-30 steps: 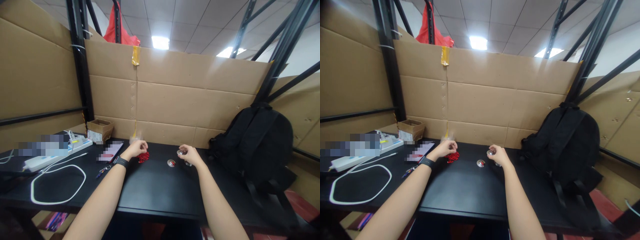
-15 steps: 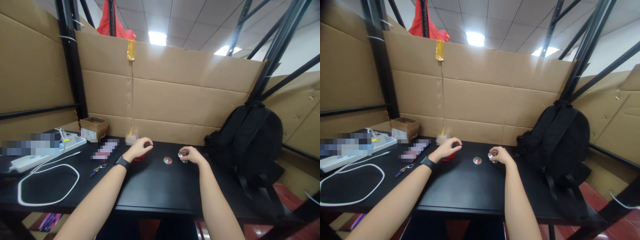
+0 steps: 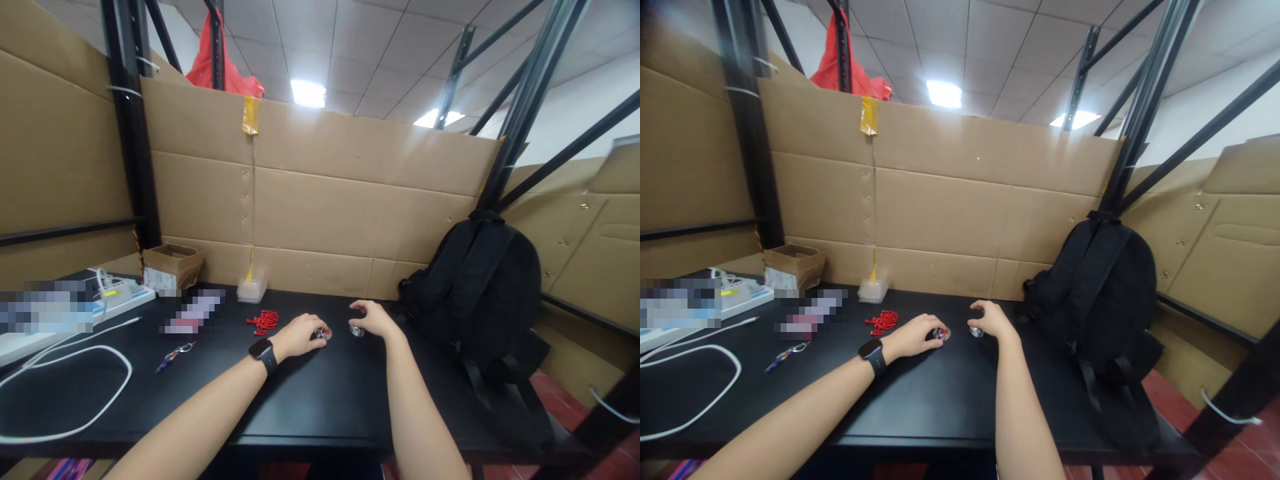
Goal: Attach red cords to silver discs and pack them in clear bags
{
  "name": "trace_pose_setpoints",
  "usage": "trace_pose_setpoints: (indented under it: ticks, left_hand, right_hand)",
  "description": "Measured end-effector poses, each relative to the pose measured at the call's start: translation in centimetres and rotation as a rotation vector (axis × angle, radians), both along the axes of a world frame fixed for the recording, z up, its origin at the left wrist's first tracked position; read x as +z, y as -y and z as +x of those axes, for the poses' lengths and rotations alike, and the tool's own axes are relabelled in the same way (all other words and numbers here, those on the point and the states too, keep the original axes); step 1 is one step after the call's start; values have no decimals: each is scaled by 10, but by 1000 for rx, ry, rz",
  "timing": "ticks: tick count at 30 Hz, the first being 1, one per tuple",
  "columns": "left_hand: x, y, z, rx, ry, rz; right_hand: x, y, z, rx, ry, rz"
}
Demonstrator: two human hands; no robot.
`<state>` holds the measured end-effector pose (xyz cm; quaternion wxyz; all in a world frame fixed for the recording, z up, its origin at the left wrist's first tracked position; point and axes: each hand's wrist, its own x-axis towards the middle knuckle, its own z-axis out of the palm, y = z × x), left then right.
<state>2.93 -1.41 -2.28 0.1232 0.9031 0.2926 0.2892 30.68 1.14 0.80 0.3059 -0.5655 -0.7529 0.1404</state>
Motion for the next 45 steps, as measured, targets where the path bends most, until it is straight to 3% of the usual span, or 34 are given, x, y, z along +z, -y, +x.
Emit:
trace_pose_setpoints:
  ticks: [3, 8, 11, 17, 29, 32, 37, 45]
  left_hand:
    - [-4, -4, -10, 45, 171, -47]
    - [1, -22, -36, 269, 309, -76]
    - [4, -28, -44, 378, 291, -39]
    - [6, -25, -43, 490, 285, -13]
    - [-1, -16, -27, 314, 207, -55]
    - [0, -12, -23, 281, 194, -66]
    - [7, -5, -17, 109, 357, -198]
    - [9, -13, -16, 110, 619, -320]
  right_hand:
    - [4, 7, -36, 190, 16, 61]
    - [0, 12, -80, 374, 154, -41]
    - [-3, 11, -85, 383, 168, -61]
    - [-4, 12, -80, 265, 151, -35]
    - [-5, 10, -74, 122, 231, 16]
    - [-2, 12, -78, 171, 202, 93]
    - [0, 11, -86, 310, -30, 117]
    - [-4, 12, -105, 396, -546, -189]
